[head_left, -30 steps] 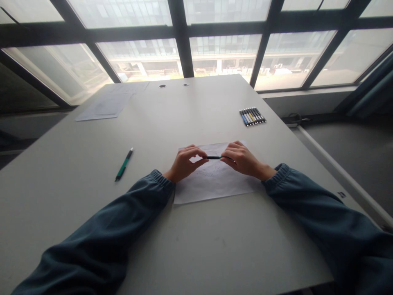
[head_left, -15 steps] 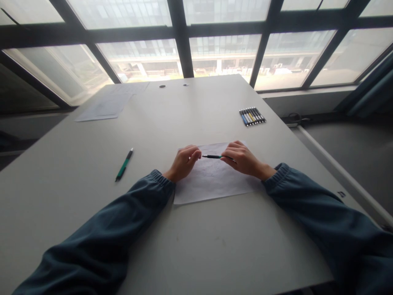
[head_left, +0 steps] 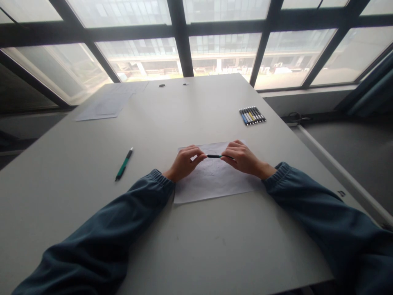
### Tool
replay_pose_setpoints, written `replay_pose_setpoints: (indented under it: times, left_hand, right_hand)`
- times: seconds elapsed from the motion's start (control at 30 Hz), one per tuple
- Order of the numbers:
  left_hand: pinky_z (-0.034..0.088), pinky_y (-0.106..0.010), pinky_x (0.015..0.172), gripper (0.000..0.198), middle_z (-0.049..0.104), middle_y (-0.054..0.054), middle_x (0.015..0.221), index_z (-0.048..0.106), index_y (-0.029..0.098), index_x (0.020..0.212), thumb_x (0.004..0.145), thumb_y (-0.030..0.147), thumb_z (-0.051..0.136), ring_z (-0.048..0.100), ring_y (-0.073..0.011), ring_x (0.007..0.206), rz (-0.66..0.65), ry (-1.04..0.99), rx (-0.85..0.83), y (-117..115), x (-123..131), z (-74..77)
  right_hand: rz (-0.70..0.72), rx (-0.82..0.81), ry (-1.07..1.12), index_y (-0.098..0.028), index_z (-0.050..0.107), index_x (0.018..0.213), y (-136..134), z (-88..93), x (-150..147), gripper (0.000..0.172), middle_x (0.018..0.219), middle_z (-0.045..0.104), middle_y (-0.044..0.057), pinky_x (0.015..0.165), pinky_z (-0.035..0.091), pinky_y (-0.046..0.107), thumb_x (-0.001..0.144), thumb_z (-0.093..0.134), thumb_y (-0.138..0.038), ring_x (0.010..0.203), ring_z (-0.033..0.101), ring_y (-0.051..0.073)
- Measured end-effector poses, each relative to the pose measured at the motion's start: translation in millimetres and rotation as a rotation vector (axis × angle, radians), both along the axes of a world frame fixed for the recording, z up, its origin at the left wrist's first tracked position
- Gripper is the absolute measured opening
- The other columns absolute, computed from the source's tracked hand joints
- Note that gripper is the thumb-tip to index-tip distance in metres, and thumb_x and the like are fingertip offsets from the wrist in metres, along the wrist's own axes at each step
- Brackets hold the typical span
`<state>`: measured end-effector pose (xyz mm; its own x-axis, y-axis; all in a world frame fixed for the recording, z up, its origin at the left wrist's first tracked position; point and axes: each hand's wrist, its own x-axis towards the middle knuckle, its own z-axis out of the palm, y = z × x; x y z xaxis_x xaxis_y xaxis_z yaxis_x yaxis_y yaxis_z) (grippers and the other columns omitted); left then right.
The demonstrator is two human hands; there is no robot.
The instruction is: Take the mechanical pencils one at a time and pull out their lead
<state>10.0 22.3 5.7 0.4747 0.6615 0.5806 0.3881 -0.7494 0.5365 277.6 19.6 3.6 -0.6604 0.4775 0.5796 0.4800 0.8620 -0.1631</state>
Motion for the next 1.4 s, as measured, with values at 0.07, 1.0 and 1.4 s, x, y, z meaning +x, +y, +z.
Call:
replay_pose_setpoints:
  times: [0.07,1.0,1.4]
  left_hand:
    - [0.047,-0.027,0.064,0.023,0.068,-0.004,0.075,0.069,0.018,0.082,0.094,0.038,0.067,0.06,-0.0145,0.07,0.001,-0.018,0.022,0.3,0.3,-0.3]
    - [0.042,-0.026,0.064,0.047,0.059,0.0,0.059,0.062,0.018,0.065,0.102,0.043,0.05,0.055,-0.0128,0.06,0.029,0.062,-0.059,-0.3,-0.5,0.6]
    - [0.049,-0.029,0.072,0.018,0.07,-0.004,0.081,0.069,0.019,0.088,0.095,0.035,0.065,0.062,-0.0162,0.077,0.036,0.024,0.021,-1.2,1.2,-0.2]
  right_hand:
    - [-0.003,-0.002,0.001,-0.02,0.064,0.088,0.6,-1.1,0.2,0.024,0.078,0.068,0.005,0.082,0.041,0.036,0.103,0.052,-0.034,0.081,0.058,0.02]
    - [-0.002,-0.001,-0.002,-0.019,0.065,0.086,0.2,0.9,-0.7,0.029,0.076,0.067,0.005,0.082,0.041,0.036,0.102,0.052,-0.039,0.079,0.057,0.02]
    - [-0.011,-0.018,-0.002,-0.019,0.064,0.086,1.1,-0.7,0.3,0.027,0.077,0.067,0.005,0.082,0.041,0.036,0.103,0.051,-0.036,0.079,0.058,0.02]
